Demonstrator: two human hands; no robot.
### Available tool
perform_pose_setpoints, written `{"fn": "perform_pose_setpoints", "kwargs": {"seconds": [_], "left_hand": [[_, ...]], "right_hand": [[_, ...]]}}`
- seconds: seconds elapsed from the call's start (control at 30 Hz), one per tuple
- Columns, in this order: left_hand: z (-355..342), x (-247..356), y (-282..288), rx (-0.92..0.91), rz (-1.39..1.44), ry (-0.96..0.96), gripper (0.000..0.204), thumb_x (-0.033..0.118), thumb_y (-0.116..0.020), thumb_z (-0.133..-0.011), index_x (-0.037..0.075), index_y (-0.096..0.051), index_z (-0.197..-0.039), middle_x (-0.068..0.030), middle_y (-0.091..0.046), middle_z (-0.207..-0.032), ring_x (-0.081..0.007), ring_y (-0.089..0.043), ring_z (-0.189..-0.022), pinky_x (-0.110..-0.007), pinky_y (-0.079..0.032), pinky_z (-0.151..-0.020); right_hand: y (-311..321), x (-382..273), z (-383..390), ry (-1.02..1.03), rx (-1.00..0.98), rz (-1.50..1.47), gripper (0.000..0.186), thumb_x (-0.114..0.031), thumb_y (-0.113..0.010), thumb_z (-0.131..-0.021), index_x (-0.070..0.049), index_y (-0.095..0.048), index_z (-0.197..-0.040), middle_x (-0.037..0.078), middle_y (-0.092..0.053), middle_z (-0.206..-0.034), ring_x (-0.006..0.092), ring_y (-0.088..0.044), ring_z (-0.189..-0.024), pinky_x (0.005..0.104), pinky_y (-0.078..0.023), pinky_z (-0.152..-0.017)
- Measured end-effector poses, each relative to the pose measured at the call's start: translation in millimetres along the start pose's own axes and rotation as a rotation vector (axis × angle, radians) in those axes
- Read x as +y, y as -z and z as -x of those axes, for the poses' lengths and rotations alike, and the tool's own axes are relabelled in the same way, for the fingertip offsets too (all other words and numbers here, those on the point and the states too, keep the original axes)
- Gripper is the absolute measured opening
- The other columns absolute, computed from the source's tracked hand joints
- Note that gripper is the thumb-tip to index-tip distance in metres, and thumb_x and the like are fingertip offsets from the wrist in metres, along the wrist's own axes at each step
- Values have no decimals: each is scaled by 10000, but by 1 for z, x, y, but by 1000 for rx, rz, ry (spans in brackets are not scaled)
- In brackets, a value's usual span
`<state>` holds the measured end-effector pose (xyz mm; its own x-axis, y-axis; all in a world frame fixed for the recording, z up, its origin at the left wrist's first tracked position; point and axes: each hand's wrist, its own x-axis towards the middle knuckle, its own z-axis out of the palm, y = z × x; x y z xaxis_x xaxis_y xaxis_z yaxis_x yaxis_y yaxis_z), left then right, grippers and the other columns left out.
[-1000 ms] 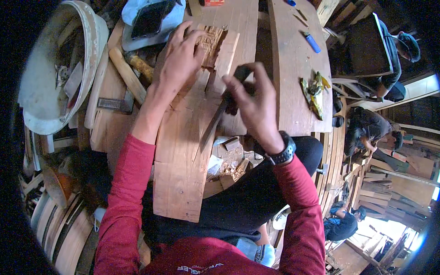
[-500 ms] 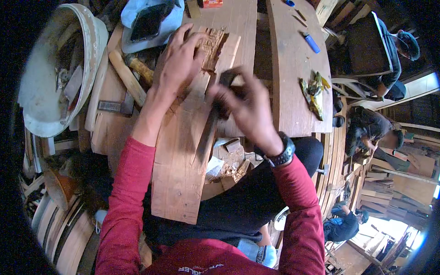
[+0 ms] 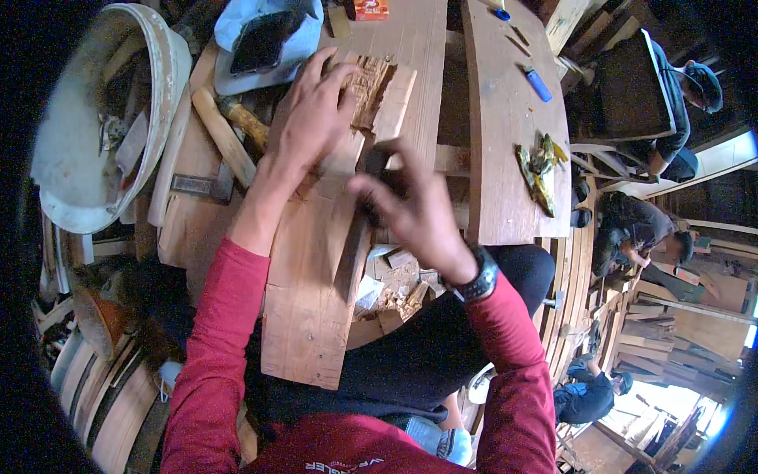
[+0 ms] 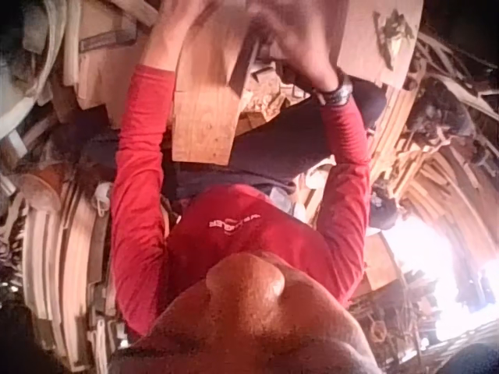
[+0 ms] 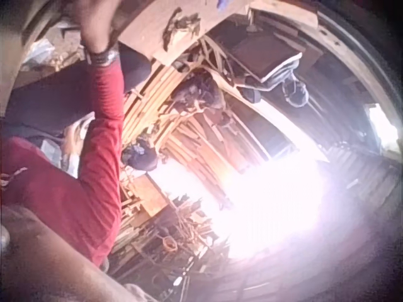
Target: Using a wood chisel to carve or shape a piece of wood.
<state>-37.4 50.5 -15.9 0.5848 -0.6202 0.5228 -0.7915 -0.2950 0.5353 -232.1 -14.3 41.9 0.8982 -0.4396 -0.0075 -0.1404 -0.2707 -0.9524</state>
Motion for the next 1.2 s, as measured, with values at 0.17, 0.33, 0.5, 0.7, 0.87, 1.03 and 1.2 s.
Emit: {"fn": "perform_pose_setpoints", "kwargs": {"seconds": [0.17, 0.33, 0.5, 0.7, 0.87, 1.03, 1.2], "left_hand": [[-2, -8, 0, 20, -11, -4, 323, 119, -644, -889, 81, -641, -1210, -270, -486, -1419, -441, -496, -1300, -470, -417, -1102], [1, -7, -2, 10, -15, 19, 331, 98, -644, -876, 59, -637, -1204, -282, -477, -1422, -447, -481, -1310, -476, -393, -1119], [0, -5, 2, -27, -72, 31, 394, 179, -586, -911, 57, -628, -1283, -252, -447, -1492, -408, -522, -1307, -463, -479, -1051], [-1, -2, -2, -18, -54, 28, 384, 161, -581, -916, 34, -633, -1275, -281, -424, -1490, -406, -513, -1320, -465, -449, -1087], [-3, -7, 5, -96, -19, 28, 418, 142, -585, -923, -33, -591, -1302, -329, -376, -1497, -470, -462, -1343, -469, -421, -1115], [1, -3, -2, -25, -23, 6, 394, 142, -591, -917, -26, -616, -1273, -327, -425, -1464, -462, -509, -1303, -452, -446, -1093], [-1, -6, 2, -60, -36, 37, 415, 148, -593, -914, 11, -600, -1306, -289, -430, -1482, -425, -503, -1322, -461, -455, -1083]], "right_hand": [[11, -14, -14, -35, 190, -117, 291, -146, -726, -948, -29, -533, -1133, 32, -664, -734, 74, -577, -558, 229, -416, -451], [-5, -6, 3, -30, 10, -19, 392, -197, -779, -914, -33, -555, -1191, 39, -671, -803, 74, -620, -723, 250, -494, -616], [9, -15, -12, -85, 176, -130, 284, -138, -725, -948, -28, -548, -1140, 28, -652, -723, 23, -555, -595, 204, -398, -478], [-8, -10, 5, -11, -94, 46, 417, -196, -778, -915, -14, -544, -1208, 26, -643, -713, 43, -546, -637, 251, -444, -533], [6, -14, -7, -90, 129, -125, 342, -183, -741, -943, -13, -545, -1167, 40, -665, -720, 60, -556, -561, 244, -410, -466], [-5, -9, 5, -112, -71, 4, 374, -176, -785, -906, -29, -569, -1174, 19, -652, -785, 68, -584, -725, 251, -482, -606], [9, -10, -9, -77, 156, -97, 314, -139, -739, -937, -26, -523, -1135, 38, -665, -731, 57, -557, -550, 218, -398, -452]]}}
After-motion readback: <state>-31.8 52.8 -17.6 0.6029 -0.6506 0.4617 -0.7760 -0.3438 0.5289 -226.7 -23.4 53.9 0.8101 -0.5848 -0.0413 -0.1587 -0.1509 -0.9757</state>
